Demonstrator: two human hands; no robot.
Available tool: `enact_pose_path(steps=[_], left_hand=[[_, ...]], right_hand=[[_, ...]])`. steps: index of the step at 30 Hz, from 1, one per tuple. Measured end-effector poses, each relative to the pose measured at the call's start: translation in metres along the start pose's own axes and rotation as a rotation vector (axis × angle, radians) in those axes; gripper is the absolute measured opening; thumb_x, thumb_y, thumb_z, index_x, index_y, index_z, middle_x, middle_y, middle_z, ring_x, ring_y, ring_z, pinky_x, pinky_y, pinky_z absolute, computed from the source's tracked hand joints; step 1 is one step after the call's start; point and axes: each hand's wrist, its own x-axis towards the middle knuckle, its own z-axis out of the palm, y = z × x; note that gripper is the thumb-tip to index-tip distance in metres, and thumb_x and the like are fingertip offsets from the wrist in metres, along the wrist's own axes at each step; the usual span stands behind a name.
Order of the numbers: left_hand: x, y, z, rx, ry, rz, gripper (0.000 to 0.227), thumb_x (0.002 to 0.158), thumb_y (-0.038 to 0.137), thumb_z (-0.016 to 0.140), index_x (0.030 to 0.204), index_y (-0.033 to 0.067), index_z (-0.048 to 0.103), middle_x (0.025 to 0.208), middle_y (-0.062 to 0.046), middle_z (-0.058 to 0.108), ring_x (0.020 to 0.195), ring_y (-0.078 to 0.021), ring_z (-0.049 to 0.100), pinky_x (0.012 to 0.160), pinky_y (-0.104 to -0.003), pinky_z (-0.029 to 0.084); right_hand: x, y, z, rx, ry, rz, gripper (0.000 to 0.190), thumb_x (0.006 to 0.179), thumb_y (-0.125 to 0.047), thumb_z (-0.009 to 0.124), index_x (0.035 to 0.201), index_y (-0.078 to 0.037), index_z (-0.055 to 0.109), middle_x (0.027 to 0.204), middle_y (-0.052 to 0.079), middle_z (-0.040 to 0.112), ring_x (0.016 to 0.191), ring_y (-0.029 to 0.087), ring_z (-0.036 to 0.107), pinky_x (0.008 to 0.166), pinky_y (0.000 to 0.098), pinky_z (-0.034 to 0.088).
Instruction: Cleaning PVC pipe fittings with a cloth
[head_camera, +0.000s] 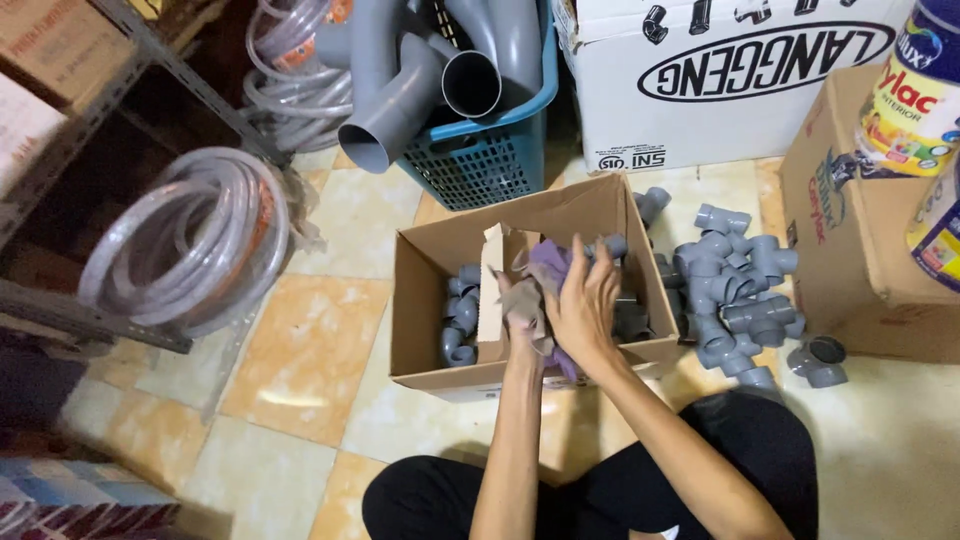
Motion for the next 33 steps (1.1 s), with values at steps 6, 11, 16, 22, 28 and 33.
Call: enact_pose_path(steps=[6, 11, 16, 22, 28, 33], left_hand=[[-0.056, 0.024, 0.013, 0.144, -0.287, 0.138, 0.102, 0.078, 0.046, 0.086, 0.158, 0.0108, 0.033, 0.152, -0.028, 0.040, 0.142, -0.0368, 0.042, 0.114, -0.051, 0.038], [-0.002, -0.020, -0.019, 0.284, -0.316, 0.158, 0.063, 0.091, 0.047, 0.076, 0.134, 0.0091, 0.050, 0.119, -0.018, 0.059, 0.111, -0.0295, 0.056, 0.096, -0.043, 0.047], [-0.030, -0.001, 0.003, 0.174, -0.264, 0.137, 0.043, 0.091, 0.029, 0.078, 0.122, 0.0110, 0.054, 0.096, -0.007, 0.062, 0.088, -0.0197, 0.061, 0.073, -0.035, 0.052], [-0.073, 0.038, 0.028, -0.012, -0.116, 0.204, 0.023, 0.095, 0.018, 0.068, 0.112, 0.0118, 0.055, 0.086, -0.001, 0.059, 0.074, -0.0118, 0.057, 0.062, -0.024, 0.051], [-0.068, 0.036, 0.020, -0.016, -0.083, 0.272, 0.016, 0.099, 0.015, 0.056, 0.114, 0.0114, 0.053, 0.081, -0.005, 0.058, 0.069, -0.0135, 0.059, 0.063, -0.026, 0.053], [-0.054, 0.017, 0.012, 0.297, -0.142, 0.348, 0.046, 0.101, 0.026, 0.056, 0.146, 0.0170, 0.048, 0.135, -0.025, 0.053, 0.123, -0.0348, 0.053, 0.108, -0.049, 0.042]], right_hand=[[0.009, 0.005, -0.024, 0.131, 0.158, -0.005, 0.063, 0.082, -0.015, 0.078, 0.140, -0.013, 0.053, 0.115, 0.016, 0.055, 0.106, 0.044, 0.062, 0.087, 0.0544, 0.053], [0.017, 0.019, -0.008, 0.832, 0.084, 0.425, 0.023, 0.099, -0.028, 0.066, 0.112, -0.010, 0.063, 0.100, 0.009, 0.062, 0.092, 0.023, 0.057, 0.091, 0.0391, 0.045], [0.027, 0.059, -0.007, 0.509, 0.300, 0.279, 0.029, 0.099, -0.035, 0.072, 0.116, -0.017, 0.058, 0.104, 0.007, 0.049, 0.097, 0.029, 0.051, 0.092, 0.0409, 0.041], [0.026, 0.016, -0.024, 0.094, 0.284, 0.091, 0.069, 0.100, -0.036, 0.065, 0.154, -0.009, 0.032, 0.149, 0.027, 0.023, 0.140, 0.053, 0.019, 0.113, 0.0699, 0.011], [0.013, 0.030, -0.010, 0.062, 0.113, 0.064, 0.037, 0.097, -0.036, 0.067, 0.127, -0.014, 0.062, 0.121, 0.017, 0.052, 0.111, 0.043, 0.053, 0.096, 0.0528, 0.042], [0.030, 0.024, -0.041, 0.625, -0.311, 0.500, 0.043, 0.096, -0.046, 0.070, 0.111, -0.005, 0.074, 0.096, 0.018, 0.074, 0.092, 0.031, 0.072, 0.079, 0.0435, 0.055]])
